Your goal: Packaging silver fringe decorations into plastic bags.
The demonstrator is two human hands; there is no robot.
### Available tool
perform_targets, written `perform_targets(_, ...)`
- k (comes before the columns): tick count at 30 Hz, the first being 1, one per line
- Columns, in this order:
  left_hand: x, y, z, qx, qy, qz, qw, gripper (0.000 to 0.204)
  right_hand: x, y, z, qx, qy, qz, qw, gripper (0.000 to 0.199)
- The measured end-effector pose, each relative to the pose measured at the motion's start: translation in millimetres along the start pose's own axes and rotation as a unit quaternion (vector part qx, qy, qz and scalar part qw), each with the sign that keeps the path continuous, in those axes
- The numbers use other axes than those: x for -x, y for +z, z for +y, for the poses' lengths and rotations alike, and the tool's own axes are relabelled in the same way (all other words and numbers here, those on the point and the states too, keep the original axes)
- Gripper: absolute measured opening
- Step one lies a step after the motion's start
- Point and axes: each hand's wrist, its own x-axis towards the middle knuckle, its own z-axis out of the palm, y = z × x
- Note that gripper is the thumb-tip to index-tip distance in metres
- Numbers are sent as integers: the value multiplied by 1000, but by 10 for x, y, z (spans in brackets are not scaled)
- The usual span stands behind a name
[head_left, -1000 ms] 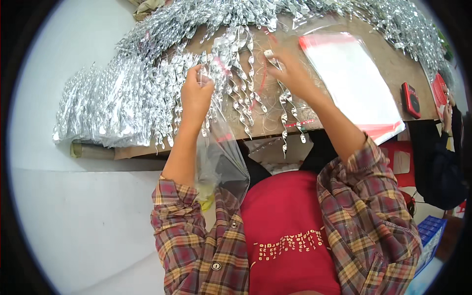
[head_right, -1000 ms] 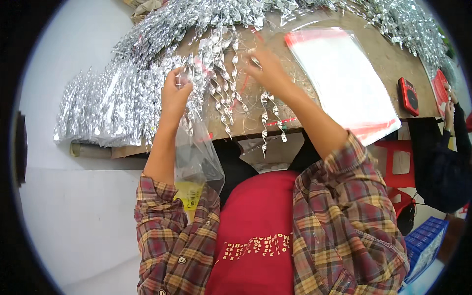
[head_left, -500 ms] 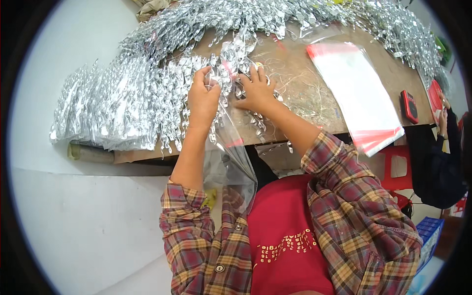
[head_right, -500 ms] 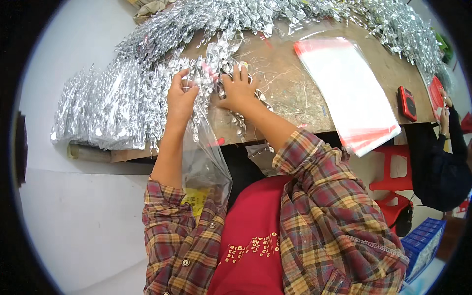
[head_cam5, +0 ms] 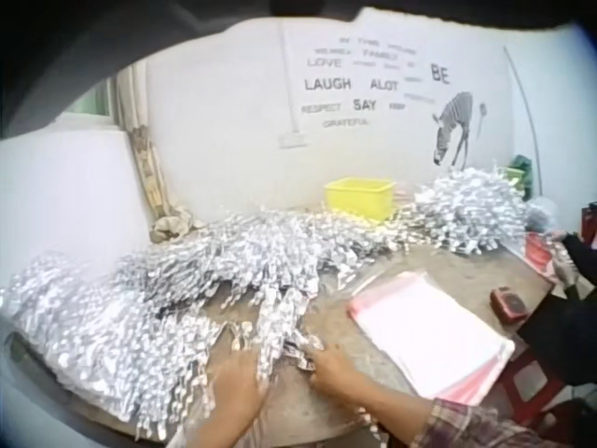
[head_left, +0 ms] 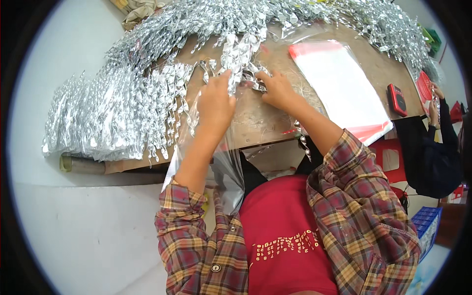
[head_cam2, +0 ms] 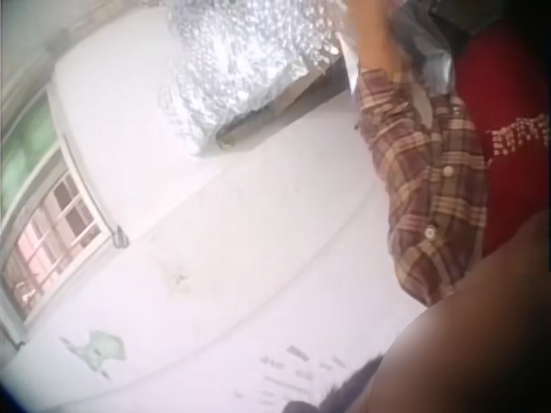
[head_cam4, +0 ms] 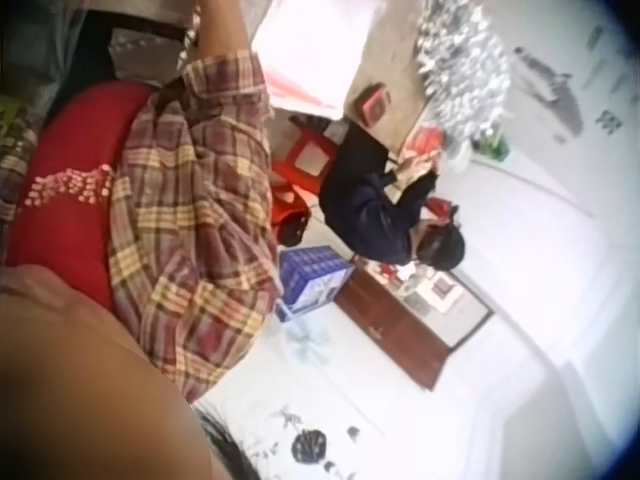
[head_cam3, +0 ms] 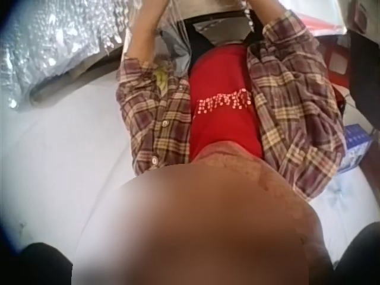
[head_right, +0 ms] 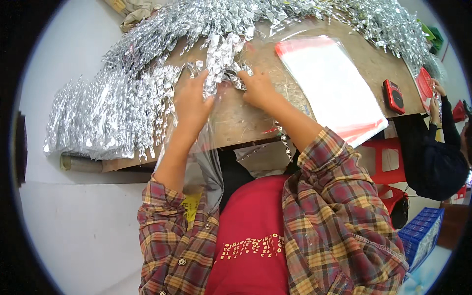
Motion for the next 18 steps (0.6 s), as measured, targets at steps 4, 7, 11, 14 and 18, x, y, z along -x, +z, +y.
perform_targets(4,-102,86,446,-86,-61,-153,983,80,-26,29,-46,0,32,24,999,61)
perform_targets(7,-132,318,293,-123,-92,-154,976,93,-52,38,-128,35,12,19,999,53)
perform_targets(11,-156,379,178,-136,-155,-150,967,90,-56,98,102,18,29,57,998,75)
perform_targets(14,-14,468,-195,-184,-93,-42,978,82,-94,6,173,45,22,40,998,83)
perform_targets(18,53,427,-296,-139,-72,9,988,82,-63,-292,553,55,19,-21,998,89)
